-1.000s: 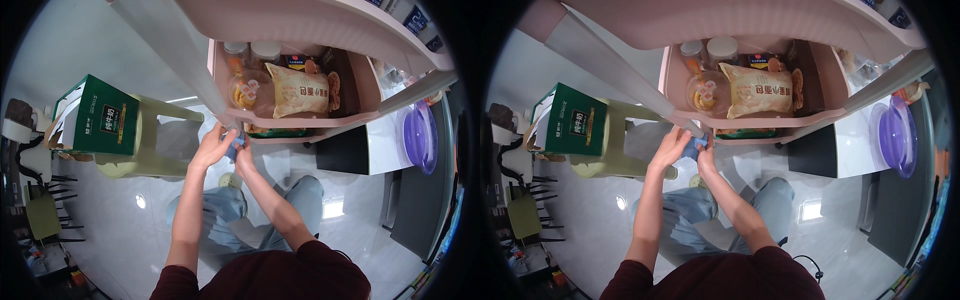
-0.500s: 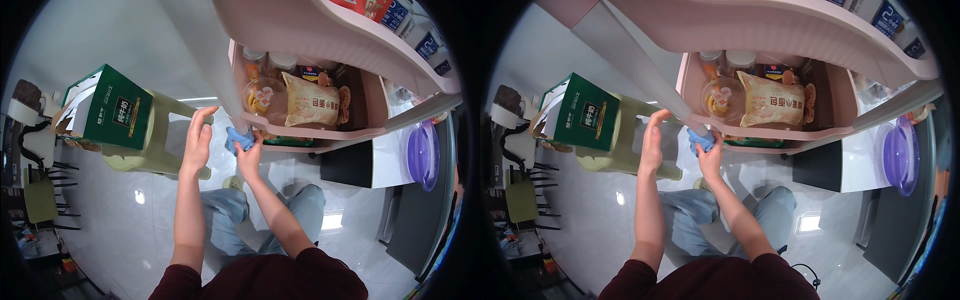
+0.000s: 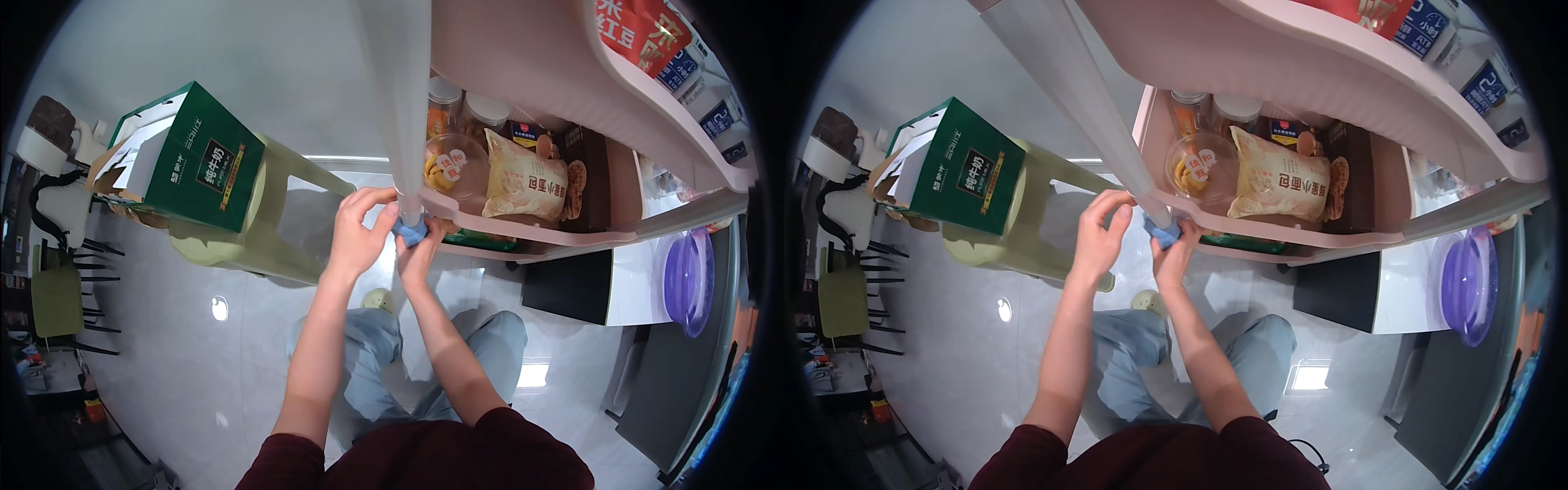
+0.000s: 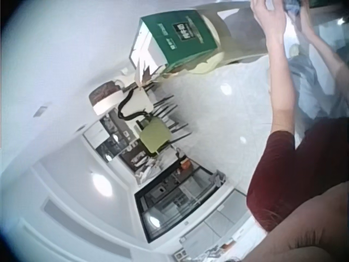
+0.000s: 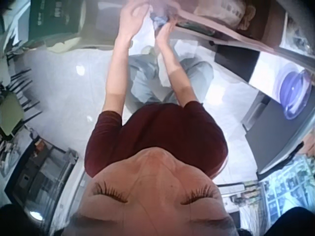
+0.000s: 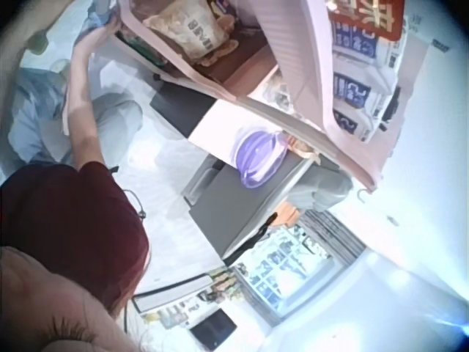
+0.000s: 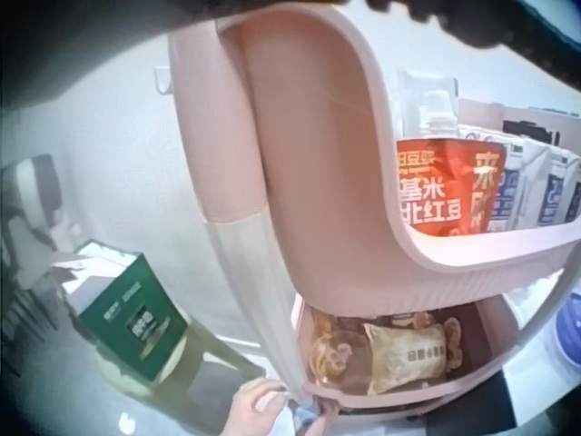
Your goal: The person cleans a multi-tiered rolling cart with a blue cloth, then organizes various food items and containers on the shelves. They also fold a cardboard box on a table.
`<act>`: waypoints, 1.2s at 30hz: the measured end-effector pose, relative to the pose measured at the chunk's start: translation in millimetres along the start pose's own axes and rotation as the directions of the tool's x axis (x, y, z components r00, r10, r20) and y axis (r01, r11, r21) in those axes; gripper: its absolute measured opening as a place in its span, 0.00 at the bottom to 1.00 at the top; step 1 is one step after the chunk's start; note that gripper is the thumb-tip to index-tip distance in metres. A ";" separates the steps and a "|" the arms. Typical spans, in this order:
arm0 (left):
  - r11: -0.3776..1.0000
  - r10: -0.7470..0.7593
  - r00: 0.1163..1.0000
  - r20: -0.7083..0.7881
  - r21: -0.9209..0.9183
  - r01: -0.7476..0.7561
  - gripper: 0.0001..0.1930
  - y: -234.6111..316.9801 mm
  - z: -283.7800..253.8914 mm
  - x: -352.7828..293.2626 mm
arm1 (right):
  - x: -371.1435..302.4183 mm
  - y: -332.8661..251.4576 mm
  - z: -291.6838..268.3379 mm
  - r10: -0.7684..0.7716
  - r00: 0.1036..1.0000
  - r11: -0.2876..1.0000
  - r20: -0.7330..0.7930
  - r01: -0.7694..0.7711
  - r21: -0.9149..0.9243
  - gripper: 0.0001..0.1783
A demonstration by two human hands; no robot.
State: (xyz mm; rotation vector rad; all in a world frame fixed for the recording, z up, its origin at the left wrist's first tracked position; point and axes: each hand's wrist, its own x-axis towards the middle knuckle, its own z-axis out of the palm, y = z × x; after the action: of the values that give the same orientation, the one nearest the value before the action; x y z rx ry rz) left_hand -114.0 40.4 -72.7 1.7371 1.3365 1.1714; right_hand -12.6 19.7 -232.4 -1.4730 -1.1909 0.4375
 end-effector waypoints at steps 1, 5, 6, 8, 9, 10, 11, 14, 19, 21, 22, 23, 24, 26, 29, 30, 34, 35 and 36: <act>0.999 -0.026 0.999 -0.045 -0.033 0.024 0.13 -0.8 5.7 -1.7 | -8.3 15.0 2.0 0.055 0.998 0.997 0.042 -0.052 -0.060 0.36; 0.996 -0.070 0.995 -0.070 -0.065 0.065 0.16 21.2 12.1 -7.6 | -20.0 67.8 6.4 0.032 0.987 0.958 0.155 0.013 -0.286 0.35; 0.997 -0.073 0.996 -0.055 -0.021 0.072 0.17 18.3 9.6 -9.6 | -17.7 69.2 5.8 0.010 0.984 0.951 0.176 0.045 -0.307 0.34; 0.994 -0.080 0.997 -0.020 0.067 0.081 0.18 9.5 6.9 -13.8 | -20.0 78.3 -7.0 0.024 0.975 0.917 0.220 0.066 -0.393 0.33; 0.987 -0.079 0.997 -0.002 0.140 0.079 0.19 8.9 5.1 -15.1 | -23.9 90.9 -16.9 0.004 0.971 0.894 0.238 0.104 -0.437 0.32; 0.975 -0.076 0.997 0.015 0.210 0.071 0.19 7.6 3.9 -15.9 | -21.5 92.3 -27.8 -0.019 0.967 0.866 0.256 0.143 -0.479 0.31; 0.958 -0.074 0.997 0.032 0.279 0.062 0.20 7.2 2.4 -16.6 | -18.9 93.5 -41.8 0.092 0.959 0.921 0.267 0.020 -0.390 0.30; 0.954 -0.078 0.997 -0.024 0.289 0.081 0.22 8.2 5.4 -16.1 | -15.8 110.4 -65.7 0.070 0.975 0.920 0.213 0.020 -0.392 0.29; 0.968 -0.114 0.987 -0.112 0.212 0.136 0.22 17.3 14.1 -12.6 | -23.1 90.1 -36.6 -0.066 0.936 0.973 0.346 0.137 -0.187 0.32; 0.960 -0.081 0.986 -0.147 0.255 0.117 0.15 19.9 21.3 -14.8 | -28.8 102.4 -29.3 -0.019 0.944 0.970 0.330 0.097 -0.222 0.33; 0.939 -0.153 0.985 -0.082 0.297 0.171 0.13 26.2 22.8 -16.3 | -33.5 120.2 -29.6 0.032 0.945 0.967 0.324 0.053 -0.250 0.32; 0.913 -0.225 0.974 -0.018 0.345 0.217 0.10 35.0 22.3 -18.1 | -37.1 138.6 -33.7 0.083 0.945 0.961 0.316 0.008 -0.277 0.32; 0.877 -0.301 0.953 0.036 0.402 0.262 0.08 39.0 21.9 -22.1 | -41.7 152.5 -39.7 0.136 0.940 0.954 0.313 -0.038 -0.298 0.31; 0.860 -0.340 0.937 0.076 0.428 0.277 0.06 34.1 24.7 -28.6 | -37.8 167.7 -58.9 0.065 0.903 0.803 0.426 0.206 -0.559 0.30; 0.835 -0.385 0.904 0.185 0.488 0.255 0.07 29.0 27.3 -32.4 | -34.3 183.3 -86.7 -0.088 0.838 0.614 0.539 0.472 -0.633 0.29; 0.833 -0.405 0.886 0.225 0.490 0.256 0.07 27.2 29.2 -33.8 | -30.6 190.4 -91.1 -0.055 0.835 0.581 0.547 0.472 -0.662 0.28; 0.836 -0.445 0.829 0.339 0.489 0.248 0.07 30.7 36.6 -33.5 | -10.4 215.6 -146.0 0.104 0.879 0.457 0.466 0.374 -0.807 0.27; 0.838 -0.450 0.817 0.362 0.487 0.245 0.07 33.0 39.1 -32.9 | -2.3 222.3 -166.0 0.033 0.864 0.398 0.503 0.450 -0.799 0.26; 0.843 -0.442 0.812 0.382 0.487 0.229 0.07 34.8 42.5 -32.3 | 8.5 224.3 -186.7 -0.034 0.840 0.330 0.542 0.521 -0.787 0.25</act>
State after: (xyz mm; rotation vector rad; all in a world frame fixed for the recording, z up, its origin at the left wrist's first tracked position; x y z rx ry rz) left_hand -64.3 1.0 -67.3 1.8046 1.5629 0.2114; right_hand 236.0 -36.7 -374.8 -2.0847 -2.2824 -0.2923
